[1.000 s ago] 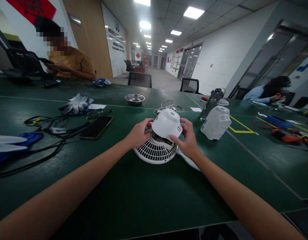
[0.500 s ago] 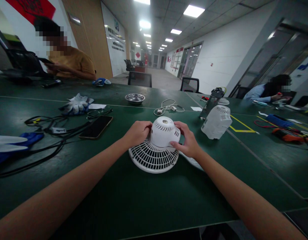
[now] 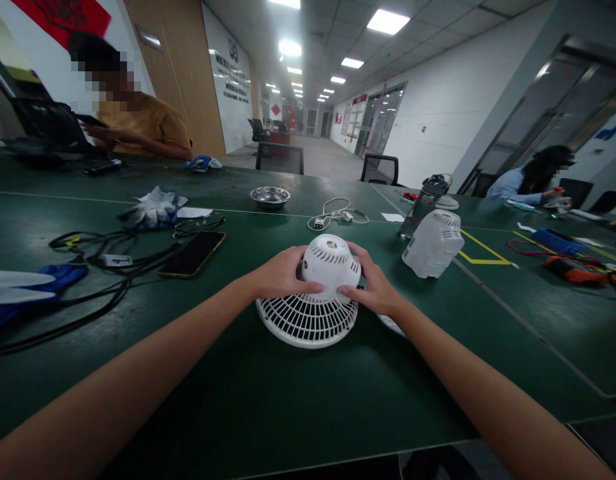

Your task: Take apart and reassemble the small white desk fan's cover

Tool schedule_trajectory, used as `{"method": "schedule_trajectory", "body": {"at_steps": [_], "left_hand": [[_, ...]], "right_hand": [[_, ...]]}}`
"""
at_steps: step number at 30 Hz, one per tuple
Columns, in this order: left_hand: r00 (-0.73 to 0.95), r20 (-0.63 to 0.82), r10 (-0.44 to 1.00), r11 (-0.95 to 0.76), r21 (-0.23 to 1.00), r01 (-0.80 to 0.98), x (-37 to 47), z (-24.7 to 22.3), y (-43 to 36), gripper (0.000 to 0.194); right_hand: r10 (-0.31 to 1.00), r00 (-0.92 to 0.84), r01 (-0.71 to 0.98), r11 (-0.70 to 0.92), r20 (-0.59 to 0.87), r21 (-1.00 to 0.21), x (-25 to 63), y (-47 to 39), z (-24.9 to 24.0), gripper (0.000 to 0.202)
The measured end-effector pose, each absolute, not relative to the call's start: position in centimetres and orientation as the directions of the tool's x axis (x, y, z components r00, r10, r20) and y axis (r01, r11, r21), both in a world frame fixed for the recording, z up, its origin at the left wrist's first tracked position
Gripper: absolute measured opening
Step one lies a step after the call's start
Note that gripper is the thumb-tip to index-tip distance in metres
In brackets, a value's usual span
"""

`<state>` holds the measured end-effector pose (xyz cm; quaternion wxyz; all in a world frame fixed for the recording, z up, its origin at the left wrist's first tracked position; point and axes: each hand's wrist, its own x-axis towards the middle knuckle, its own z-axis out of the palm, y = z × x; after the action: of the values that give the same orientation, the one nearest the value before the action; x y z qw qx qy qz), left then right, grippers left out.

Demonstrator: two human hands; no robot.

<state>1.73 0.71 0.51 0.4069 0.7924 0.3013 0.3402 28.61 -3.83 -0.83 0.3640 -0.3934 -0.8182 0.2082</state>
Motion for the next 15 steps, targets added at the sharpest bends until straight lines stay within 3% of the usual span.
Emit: {"method": "schedule_trajectory", "body": {"at_steps": [6, 11, 15], "left_hand": [[0.554, 0.282, 0.783, -0.446, 0.876, 0.185, 1.6, 0.44, 1.14, 0.055], [0.587, 0.345, 0.732, -0.6, 0.735, 0.316, 1.39, 0.15, 1.56, 0.052], [0.65, 0.284, 0.705, -0.644, 0.64, 0.419, 1.45, 0.56, 1.4, 0.062]], "right_hand": [[0.809, -0.39, 0.466, 0.585, 0.44, -0.664, 28.4, -3.61, -0.91, 0.086], [0.813, -0.379, 0.442, 0.579, 0.442, -0.685, 28.46, -3.48, -1.0, 0.087], [0.793, -0.389, 0.474, 0.608, 0.468, -0.637, 28.48, -3.33, -1.17, 0.089]]}}
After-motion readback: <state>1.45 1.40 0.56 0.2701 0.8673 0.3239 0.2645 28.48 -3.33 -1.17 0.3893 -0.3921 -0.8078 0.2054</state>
